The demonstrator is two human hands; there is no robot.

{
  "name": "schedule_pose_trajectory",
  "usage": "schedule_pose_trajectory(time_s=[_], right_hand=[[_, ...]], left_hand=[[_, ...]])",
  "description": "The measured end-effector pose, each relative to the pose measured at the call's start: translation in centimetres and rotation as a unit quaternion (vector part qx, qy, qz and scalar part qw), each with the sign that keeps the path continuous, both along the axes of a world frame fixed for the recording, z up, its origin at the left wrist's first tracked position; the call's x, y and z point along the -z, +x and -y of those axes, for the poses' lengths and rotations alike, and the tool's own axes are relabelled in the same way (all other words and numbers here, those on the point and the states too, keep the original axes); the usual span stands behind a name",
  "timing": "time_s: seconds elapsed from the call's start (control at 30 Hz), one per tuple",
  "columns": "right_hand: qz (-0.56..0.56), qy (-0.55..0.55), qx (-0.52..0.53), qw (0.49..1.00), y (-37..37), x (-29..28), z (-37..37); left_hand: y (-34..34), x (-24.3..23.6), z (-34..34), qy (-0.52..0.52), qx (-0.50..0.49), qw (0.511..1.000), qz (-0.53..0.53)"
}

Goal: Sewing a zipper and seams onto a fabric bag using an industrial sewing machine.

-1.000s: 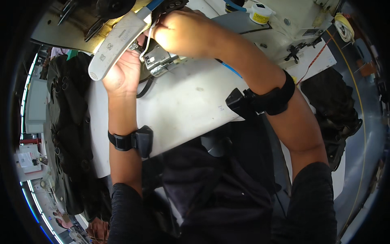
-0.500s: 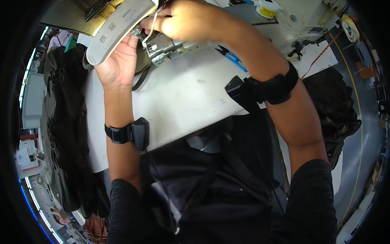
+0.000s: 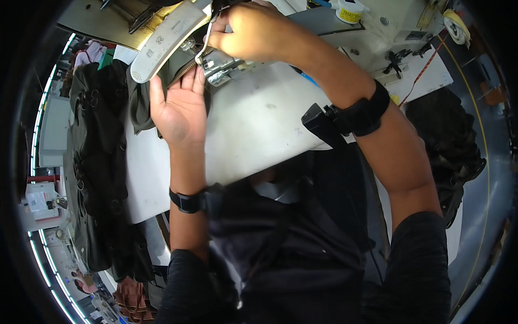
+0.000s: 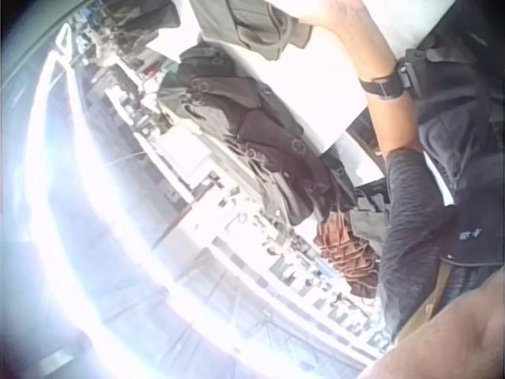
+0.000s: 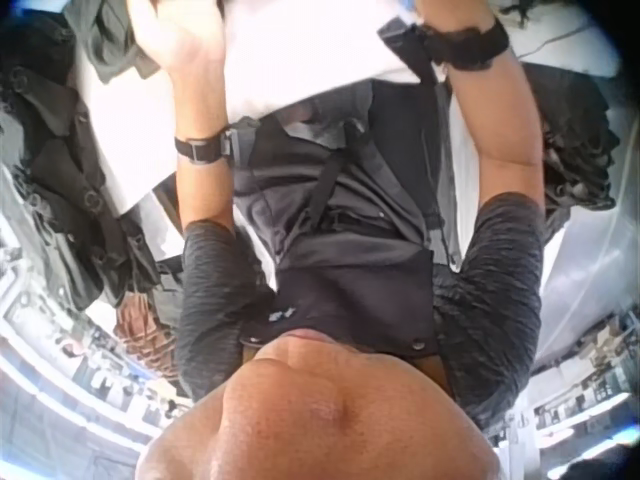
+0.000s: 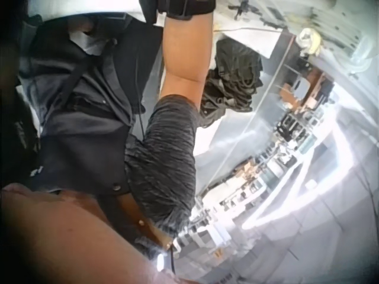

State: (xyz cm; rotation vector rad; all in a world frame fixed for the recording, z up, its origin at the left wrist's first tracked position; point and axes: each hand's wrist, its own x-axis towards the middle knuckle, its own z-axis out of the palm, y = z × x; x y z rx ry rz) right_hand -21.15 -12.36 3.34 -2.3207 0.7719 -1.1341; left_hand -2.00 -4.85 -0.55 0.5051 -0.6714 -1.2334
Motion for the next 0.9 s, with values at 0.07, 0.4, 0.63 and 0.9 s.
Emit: schedule_pose_trajectory(time_s=[0.07, 0.4, 0.63, 0.9], right_hand=[[0.012, -0.003, -0.012, 1.0, 0.2, -0.1, -0.2], [-0.021, 0.013, 0.092, 0.995, 0.5, 0.2, -0.3], [-0.031, 0.0, 0.092, 0.995, 0.6, 0.0, -0.5], [-0.005, 0.092, 0.056, 0.994, 0.2, -0.6, -1.2]], left_hand=[[-0.3, 0.5, -0.4, 0.0, 0.007, 1.0, -0.02], [-0.8, 1.3, 0.5, 0.057, -0.019, 0.997, -0.045], [-0.3, 1.0, 0.0, 0.06, -0.025, 0.998, -0.007], [-0.4, 0.8, -1.9, 0.019, 0.004, 0.999, 0.027]])
